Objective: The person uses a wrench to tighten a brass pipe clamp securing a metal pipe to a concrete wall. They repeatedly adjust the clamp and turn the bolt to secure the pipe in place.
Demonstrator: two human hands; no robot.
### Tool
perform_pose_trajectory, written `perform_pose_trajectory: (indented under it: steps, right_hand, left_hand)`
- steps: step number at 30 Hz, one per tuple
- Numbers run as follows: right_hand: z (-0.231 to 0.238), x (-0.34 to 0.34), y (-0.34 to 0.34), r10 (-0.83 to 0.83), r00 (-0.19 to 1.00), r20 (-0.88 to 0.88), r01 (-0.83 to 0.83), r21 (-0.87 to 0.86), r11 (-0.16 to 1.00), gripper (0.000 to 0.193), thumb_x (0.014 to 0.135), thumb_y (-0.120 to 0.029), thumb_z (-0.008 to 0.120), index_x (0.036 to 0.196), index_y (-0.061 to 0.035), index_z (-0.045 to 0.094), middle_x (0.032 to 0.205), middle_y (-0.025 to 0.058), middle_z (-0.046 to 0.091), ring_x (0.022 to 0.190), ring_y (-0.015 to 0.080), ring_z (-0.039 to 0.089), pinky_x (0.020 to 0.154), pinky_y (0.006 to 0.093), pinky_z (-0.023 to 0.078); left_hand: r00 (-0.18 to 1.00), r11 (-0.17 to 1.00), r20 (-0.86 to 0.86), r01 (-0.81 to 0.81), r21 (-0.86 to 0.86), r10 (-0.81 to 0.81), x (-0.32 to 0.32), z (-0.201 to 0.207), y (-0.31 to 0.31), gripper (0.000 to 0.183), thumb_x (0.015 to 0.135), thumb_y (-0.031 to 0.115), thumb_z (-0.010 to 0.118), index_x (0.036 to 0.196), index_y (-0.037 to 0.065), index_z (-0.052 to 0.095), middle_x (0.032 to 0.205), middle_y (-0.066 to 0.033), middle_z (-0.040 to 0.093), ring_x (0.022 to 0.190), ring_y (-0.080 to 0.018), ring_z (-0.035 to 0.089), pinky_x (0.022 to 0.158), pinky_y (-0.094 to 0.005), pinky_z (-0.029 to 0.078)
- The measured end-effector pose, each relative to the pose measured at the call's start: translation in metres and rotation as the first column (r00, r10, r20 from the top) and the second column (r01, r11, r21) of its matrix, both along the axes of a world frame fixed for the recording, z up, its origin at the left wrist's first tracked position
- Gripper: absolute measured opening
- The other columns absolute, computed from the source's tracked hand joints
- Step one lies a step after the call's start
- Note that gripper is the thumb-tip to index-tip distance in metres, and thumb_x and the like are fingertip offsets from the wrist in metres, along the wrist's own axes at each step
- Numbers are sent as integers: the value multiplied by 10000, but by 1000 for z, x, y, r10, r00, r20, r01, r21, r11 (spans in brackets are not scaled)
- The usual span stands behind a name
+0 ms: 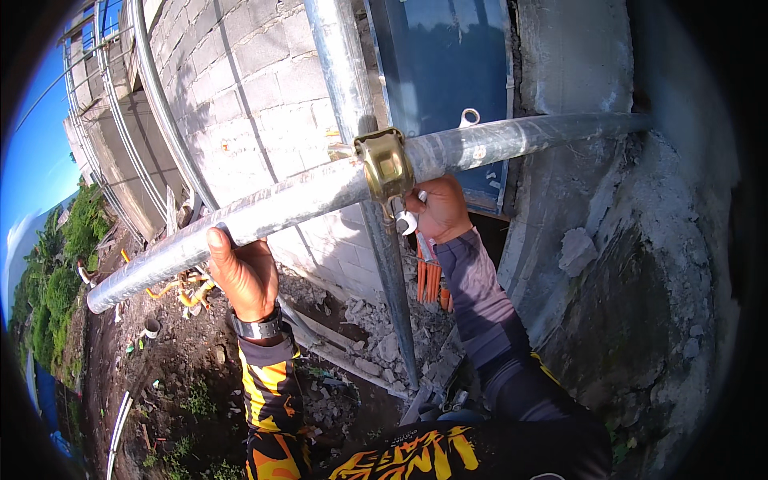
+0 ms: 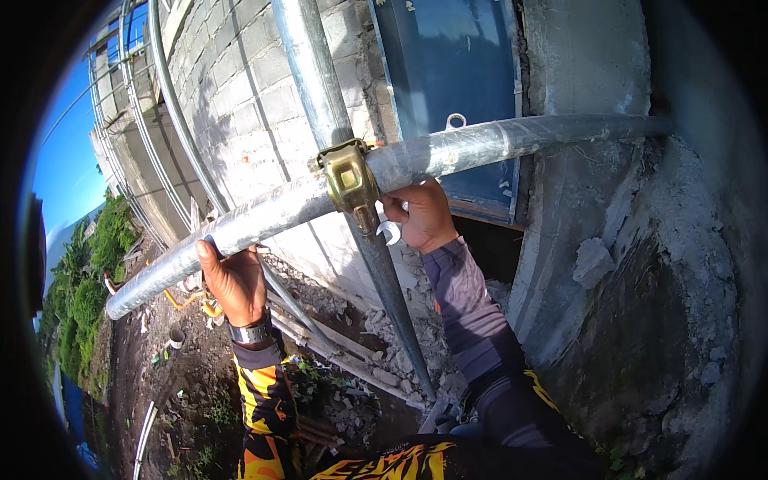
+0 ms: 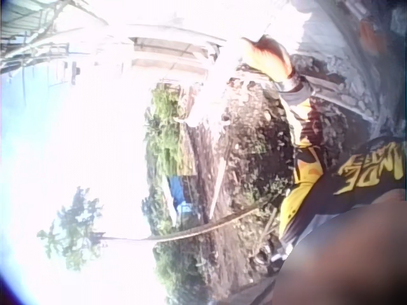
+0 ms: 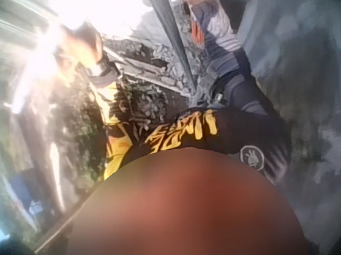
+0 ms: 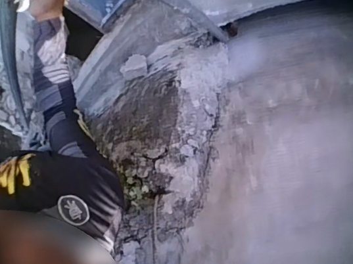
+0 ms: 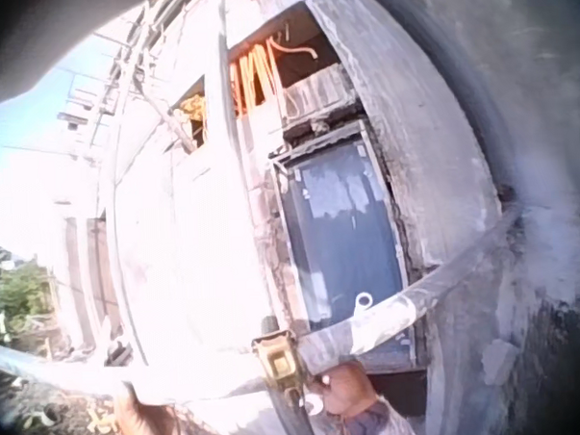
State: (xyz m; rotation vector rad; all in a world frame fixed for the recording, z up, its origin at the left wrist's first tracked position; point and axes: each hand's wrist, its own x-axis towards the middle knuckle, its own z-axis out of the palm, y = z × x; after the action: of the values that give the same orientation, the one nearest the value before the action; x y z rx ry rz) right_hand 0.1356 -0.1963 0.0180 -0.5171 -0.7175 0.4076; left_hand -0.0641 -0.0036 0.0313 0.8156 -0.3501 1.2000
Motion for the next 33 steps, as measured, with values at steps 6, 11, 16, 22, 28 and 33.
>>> perform_pose_trajectory:
  steps: [6,11,16,22,28,33]
  right_hand:
    - [-29,-31,1,-90,992,-85,98,105,990,172,808,12,692,910,-49,569,709,45,559,499,81,449,394,208,266]
    - [-55,-69,-21,-746,516,421,749,200,631,315,801,-27,780,992,-53,531,872,51,555,645,77,494,560,228,420]
    - [-43,-75,-41,-713,266,648,804,259,536,782,685,106,836,1304,-67,390,1025,80,545,698,77,508,629,217,458]
    - [23,-48,-35,-398,894,204,358,206,911,671,816,-345,812,1241,-4,420,792,41,559,543,66,467,442,203,361]
    - [39,-42,-19,-504,862,-46,499,243,832,376,841,-297,767,1015,-36,560,784,18,560,513,85,491,401,217,365]
    - [41,-47,-12,-534,835,-130,550,201,811,358,824,-310,775,966,-42,586,778,12,560,547,83,533,392,205,393]
  left_hand:
    - [1000,999,13,-24,39,23,-4,0,4,567,887,432,717,1273,55,543,1253,-103,610,1162,-241,581,1032,-436,458]
    - [997,996,14,-80,47,80,-6,2,4,553,890,440,711,1272,73,549,1250,-98,613,1156,-248,582,1021,-450,460]
    - [999,997,9,-44,57,43,-10,1,4,469,902,419,704,1224,96,593,1227,-72,627,1173,-249,571,1032,-466,446]
    - [998,992,-14,-59,108,61,-6,-10,16,464,926,437,665,1236,102,583,1246,-78,617,1123,-241,606,931,-431,507]
    - [889,944,-409,-69,322,204,-34,8,-8,470,957,464,608,1192,59,572,1191,-104,617,1022,-209,630,809,-365,532]
    - [354,203,-190,-1,979,916,-73,35,-74,401,798,204,809,1105,51,601,1120,-152,606,946,-247,617,767,-349,507]
